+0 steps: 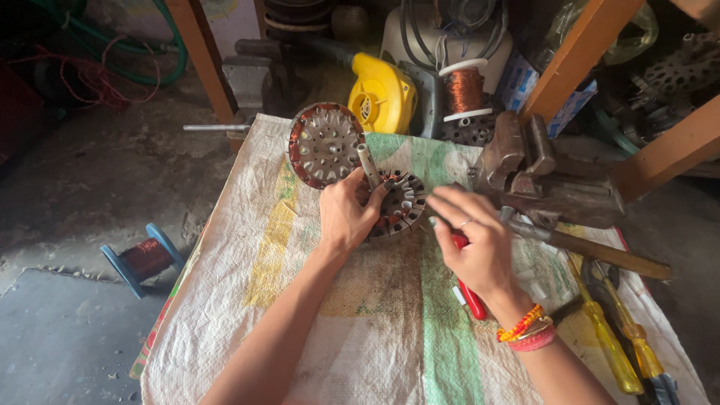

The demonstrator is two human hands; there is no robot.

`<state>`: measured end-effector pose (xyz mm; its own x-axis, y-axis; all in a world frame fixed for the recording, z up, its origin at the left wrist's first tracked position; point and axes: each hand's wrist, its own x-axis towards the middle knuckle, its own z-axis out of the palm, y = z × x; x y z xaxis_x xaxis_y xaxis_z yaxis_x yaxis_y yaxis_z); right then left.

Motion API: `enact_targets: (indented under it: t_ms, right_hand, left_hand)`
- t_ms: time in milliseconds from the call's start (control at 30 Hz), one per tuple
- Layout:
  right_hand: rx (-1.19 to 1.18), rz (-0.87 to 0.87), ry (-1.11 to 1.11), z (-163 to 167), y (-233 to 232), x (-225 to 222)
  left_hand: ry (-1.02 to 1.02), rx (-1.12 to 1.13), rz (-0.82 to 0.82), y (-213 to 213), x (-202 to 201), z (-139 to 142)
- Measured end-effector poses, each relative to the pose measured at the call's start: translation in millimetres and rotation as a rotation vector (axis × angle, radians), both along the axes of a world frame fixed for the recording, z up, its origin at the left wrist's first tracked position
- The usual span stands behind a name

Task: The person winds copper wire around the slots of a motor stator, using pliers to cut and tuck the wire ends. They rotate the stator to access different slots and continue winding until the slots are filled.

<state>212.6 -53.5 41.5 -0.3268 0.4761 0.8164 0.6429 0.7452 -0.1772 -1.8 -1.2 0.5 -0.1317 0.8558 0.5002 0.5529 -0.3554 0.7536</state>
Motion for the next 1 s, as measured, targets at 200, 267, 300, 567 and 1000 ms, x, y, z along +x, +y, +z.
enact_targets:
  t_ms: [200, 267, 300, 567, 1000]
  right_hand:
    - [-0.379, -0.042, 0.110, -17, 6, 6]
    - [-0.384, -0.060, 0.045, -21, 9, 8]
    - [-0.386, -0.068, 0.012, -23, 10, 8]
    - [-0.347, 0.164, -0.095, -22, 3, 2]
    - [-0.151, 0.048, 0.214, -17, -2, 4]
  left_hand:
    - [0.035, -0.036, 0.020, 2, -1, -2]
    - [0.024, -0.081, 0.015, 4, 0, -1]
    - [0.019, -0.104, 0.014, 4, 0, -1]
    - [0.010, 0.001, 0.010, -2, 0, 2]
    - [0.011, -0.053, 0.004, 1, -1, 0]
